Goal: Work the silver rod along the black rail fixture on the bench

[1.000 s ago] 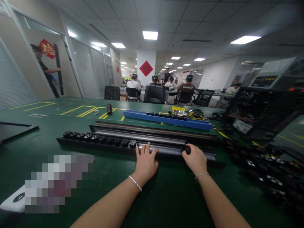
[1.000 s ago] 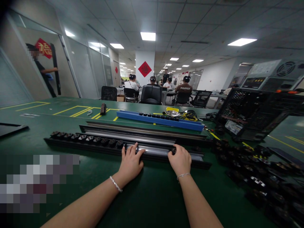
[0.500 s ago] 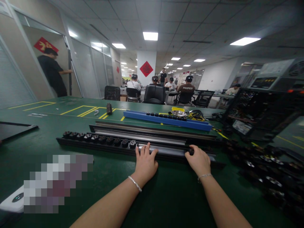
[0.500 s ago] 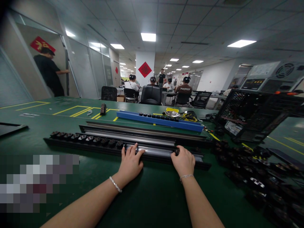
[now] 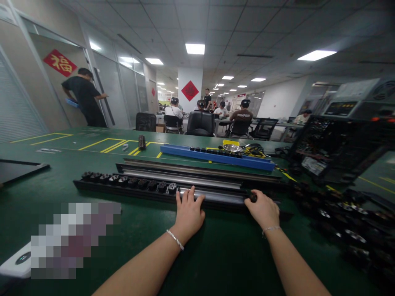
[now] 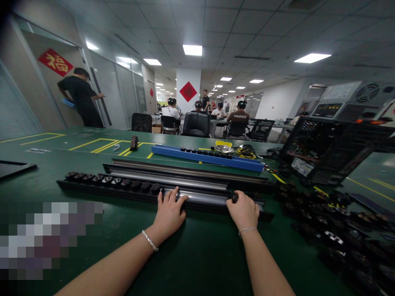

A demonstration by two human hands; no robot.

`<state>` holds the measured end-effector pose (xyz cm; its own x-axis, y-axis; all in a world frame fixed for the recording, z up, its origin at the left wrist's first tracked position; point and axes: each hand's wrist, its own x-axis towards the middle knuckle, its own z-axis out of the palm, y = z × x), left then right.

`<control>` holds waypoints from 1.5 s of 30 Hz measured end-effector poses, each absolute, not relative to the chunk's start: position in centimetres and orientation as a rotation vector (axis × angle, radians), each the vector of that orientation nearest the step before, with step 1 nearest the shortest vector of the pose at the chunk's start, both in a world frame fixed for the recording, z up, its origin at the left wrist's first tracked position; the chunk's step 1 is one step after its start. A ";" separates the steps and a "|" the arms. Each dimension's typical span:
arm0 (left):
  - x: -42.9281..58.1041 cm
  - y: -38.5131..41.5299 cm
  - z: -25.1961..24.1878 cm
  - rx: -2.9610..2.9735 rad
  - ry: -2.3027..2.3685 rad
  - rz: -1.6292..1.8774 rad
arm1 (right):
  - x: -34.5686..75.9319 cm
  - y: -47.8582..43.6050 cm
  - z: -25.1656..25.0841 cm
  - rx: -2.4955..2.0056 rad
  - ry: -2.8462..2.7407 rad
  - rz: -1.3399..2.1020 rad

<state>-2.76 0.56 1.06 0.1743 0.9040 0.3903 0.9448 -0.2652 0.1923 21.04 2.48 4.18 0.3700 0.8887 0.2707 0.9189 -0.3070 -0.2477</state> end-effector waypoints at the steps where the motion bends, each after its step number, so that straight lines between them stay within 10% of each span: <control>1: -2.8 0.6 1.1 -2.332 -1.845 -0.667 | 21.1 2.5 4.2 -2.278 -1.576 -0.126; 45: -2.7 0.3 1.8 -2.357 -1.894 -0.606 | 25.5 2.8 4.1 -2.358 -1.494 -0.047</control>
<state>-2.69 0.28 1.76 0.1690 0.9269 0.3352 0.9494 -0.2444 0.1974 25.46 2.79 4.10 0.4437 0.8710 0.2108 0.8825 -0.3837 -0.2719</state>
